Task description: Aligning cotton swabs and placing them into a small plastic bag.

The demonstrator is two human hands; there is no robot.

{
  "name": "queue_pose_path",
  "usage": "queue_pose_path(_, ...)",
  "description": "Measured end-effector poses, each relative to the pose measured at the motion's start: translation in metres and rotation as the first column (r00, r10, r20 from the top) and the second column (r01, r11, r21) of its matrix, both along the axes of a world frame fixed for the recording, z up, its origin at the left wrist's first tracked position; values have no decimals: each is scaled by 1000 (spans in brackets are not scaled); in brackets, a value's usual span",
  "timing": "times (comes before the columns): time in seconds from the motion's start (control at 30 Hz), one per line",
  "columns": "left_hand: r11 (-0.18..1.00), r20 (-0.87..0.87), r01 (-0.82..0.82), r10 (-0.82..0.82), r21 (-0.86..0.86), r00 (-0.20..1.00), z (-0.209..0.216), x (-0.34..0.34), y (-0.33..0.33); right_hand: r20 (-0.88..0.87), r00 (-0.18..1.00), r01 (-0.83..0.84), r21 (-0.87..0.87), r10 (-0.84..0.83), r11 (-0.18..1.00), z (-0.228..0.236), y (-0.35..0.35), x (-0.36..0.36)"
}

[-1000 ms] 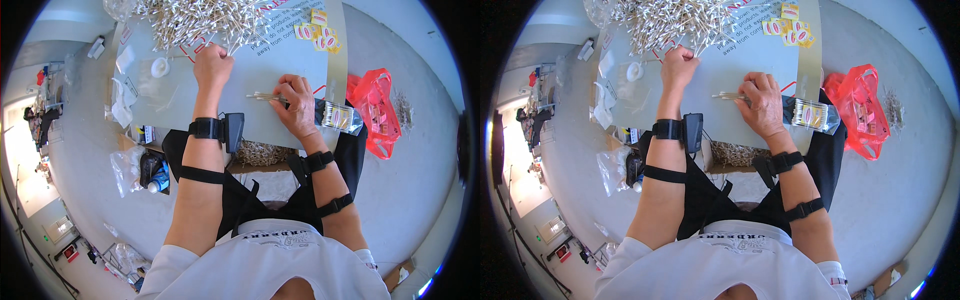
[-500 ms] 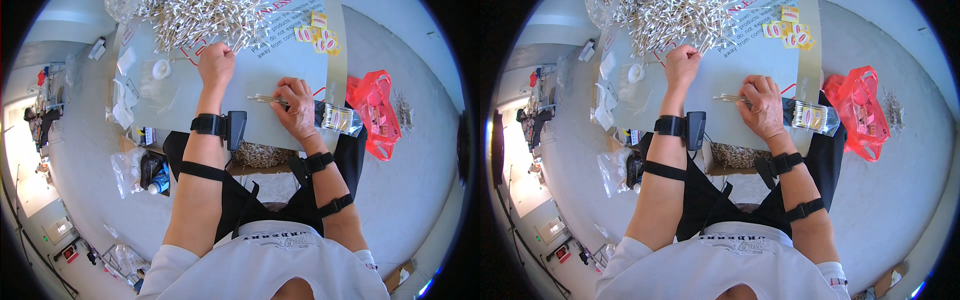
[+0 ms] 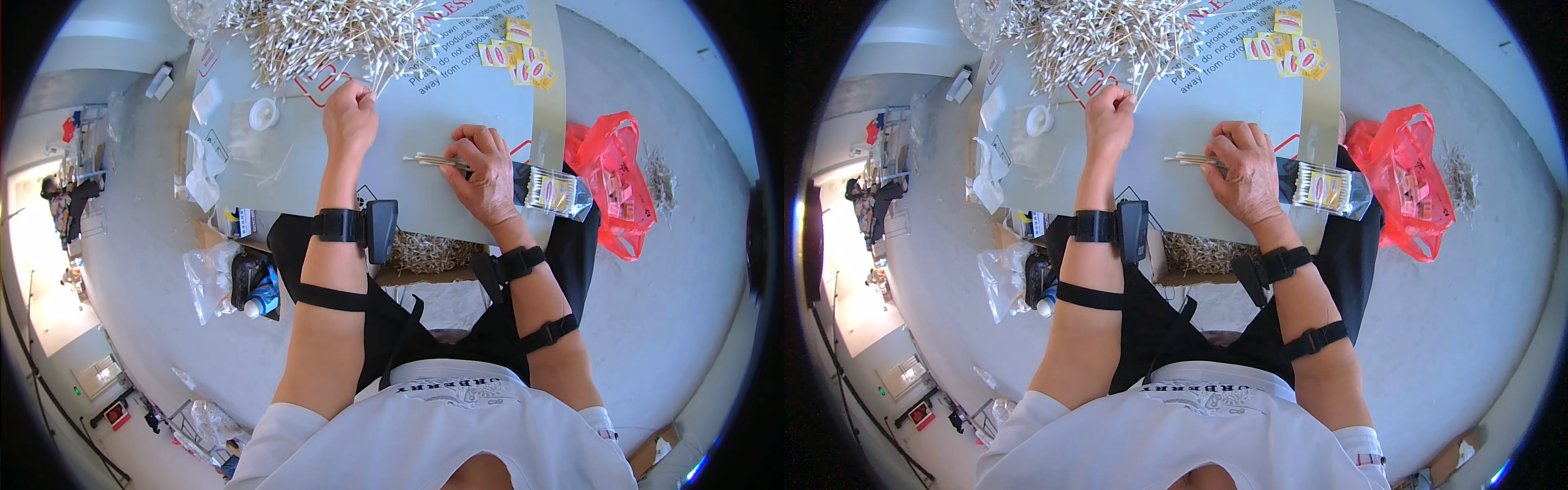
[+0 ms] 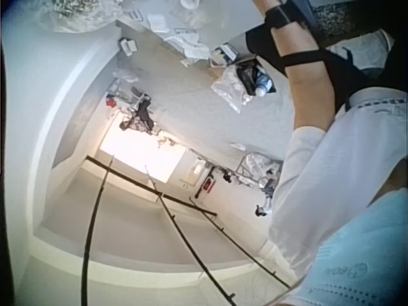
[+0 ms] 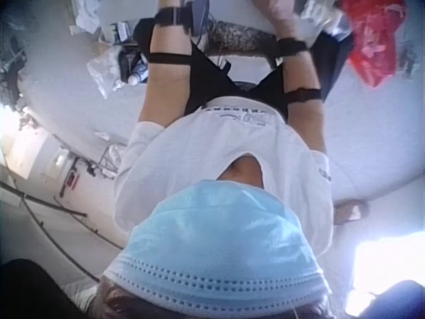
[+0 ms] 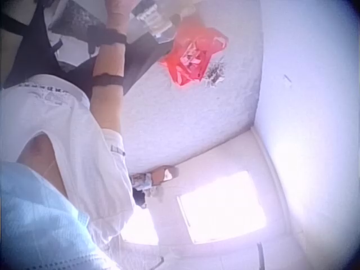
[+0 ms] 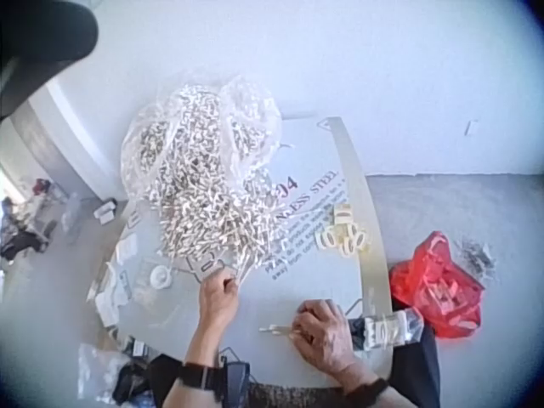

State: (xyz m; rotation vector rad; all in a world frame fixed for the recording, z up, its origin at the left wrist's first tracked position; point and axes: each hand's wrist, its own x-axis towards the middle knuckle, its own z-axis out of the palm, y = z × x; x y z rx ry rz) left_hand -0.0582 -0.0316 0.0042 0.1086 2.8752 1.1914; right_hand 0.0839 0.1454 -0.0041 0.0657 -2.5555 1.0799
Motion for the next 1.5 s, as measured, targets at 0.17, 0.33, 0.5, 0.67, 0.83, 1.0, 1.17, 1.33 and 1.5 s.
queue_pose_path(0.17, 990, -236, 41, -71, -133, 969, -9, 5, -1, 9, 1000, -3, -2, 3, 1000, 1, -1, 0)
queue_pose_path(0.33, 929, -368, 82, -223, -361, 903, -6, 7, 0, 10, 1000, 0, -4, 0, 1000, 0, -1, 0)
queue_pose_path(0.5, 990, 29, 66, -62, -121, 998, 10, -1, -5, 7, 1000, 1, -8, -1, 1000, 1, 1, 0)
queue_pose_path(0.67, 981, 47, 193, -192, -2, 980, 17, -9, -9, 4, 1000, 10, -14, -10, 1000, -2, -1, 0)
queue_pose_path(0.83, 850, -47, 480, -500, -216, 864, 12, 16, -1, -5, 1000, -2, -3, 2, 1000, -1, -1, -1)
queue_pose_path(1.0, 790, -126, 557, -598, -256, 791, 14, 51, 24, -6, 998, 63, -118, -64, 991, 3, -2, 1)
queue_pose_path(1.17, 902, -160, 430, -428, -22, 890, 5, 20, 4, -9, 997, 70, -113, -72, 991, 7, -4, -1)
queue_pose_path(1.33, 924, -477, 63, -251, -376, 842, -1, -17, -18, 15, 999, 41, -42, -40, 998, 2, -2, -1)
queue_pose_path(1.5, 887, -297, 274, -394, -372, 870, -1, -7, -10, 2, 999, 36, -23, -36, 999, 1, 0, 0)
